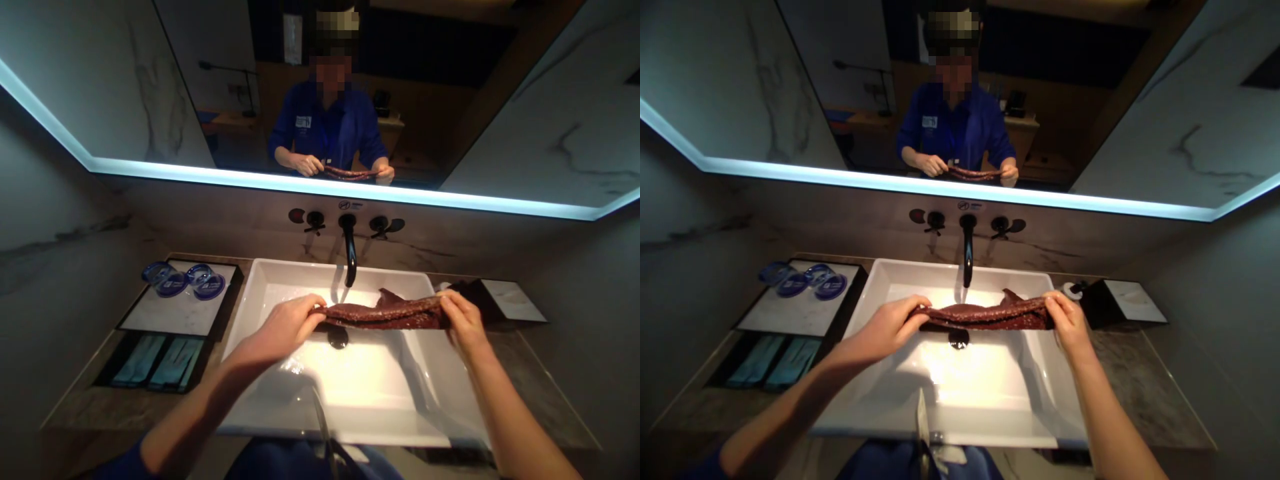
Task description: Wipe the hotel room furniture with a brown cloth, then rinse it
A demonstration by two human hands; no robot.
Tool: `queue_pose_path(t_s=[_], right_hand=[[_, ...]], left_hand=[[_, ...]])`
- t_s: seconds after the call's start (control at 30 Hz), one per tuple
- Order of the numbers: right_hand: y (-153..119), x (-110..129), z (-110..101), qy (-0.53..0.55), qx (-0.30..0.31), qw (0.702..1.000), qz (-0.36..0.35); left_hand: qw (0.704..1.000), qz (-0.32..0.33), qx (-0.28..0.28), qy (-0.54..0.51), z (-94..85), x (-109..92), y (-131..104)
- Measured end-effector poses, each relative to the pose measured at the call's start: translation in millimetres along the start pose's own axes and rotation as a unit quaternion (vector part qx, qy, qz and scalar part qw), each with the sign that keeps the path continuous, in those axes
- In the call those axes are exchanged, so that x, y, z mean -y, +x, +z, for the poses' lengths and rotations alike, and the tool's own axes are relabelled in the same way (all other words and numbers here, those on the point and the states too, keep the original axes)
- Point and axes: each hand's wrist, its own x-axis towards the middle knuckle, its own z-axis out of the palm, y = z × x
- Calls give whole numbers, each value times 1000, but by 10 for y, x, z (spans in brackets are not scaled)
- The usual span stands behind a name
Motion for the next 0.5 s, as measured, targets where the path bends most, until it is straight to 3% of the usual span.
queue_pose_path(t_s=[0.1,0.23,0.3,0.4,0.5], right_hand=[[-288,-338,268,20,81,992,96],[-419,-713,568,-51,201,968,140],[-341,-886,649,-119,192,967,119],[-231,-1126,738,-205,122,966,101],[-347,-1271,903,-333,132,927,112]], left_hand=[[995,-55,85,1,468,288,-204],[990,-91,103,-3,926,684,-277],[990,-104,93,-9,1024,852,-180],[991,-117,70,-8,1096,1051,4],[990,-115,85,16,1231,1176,45]])
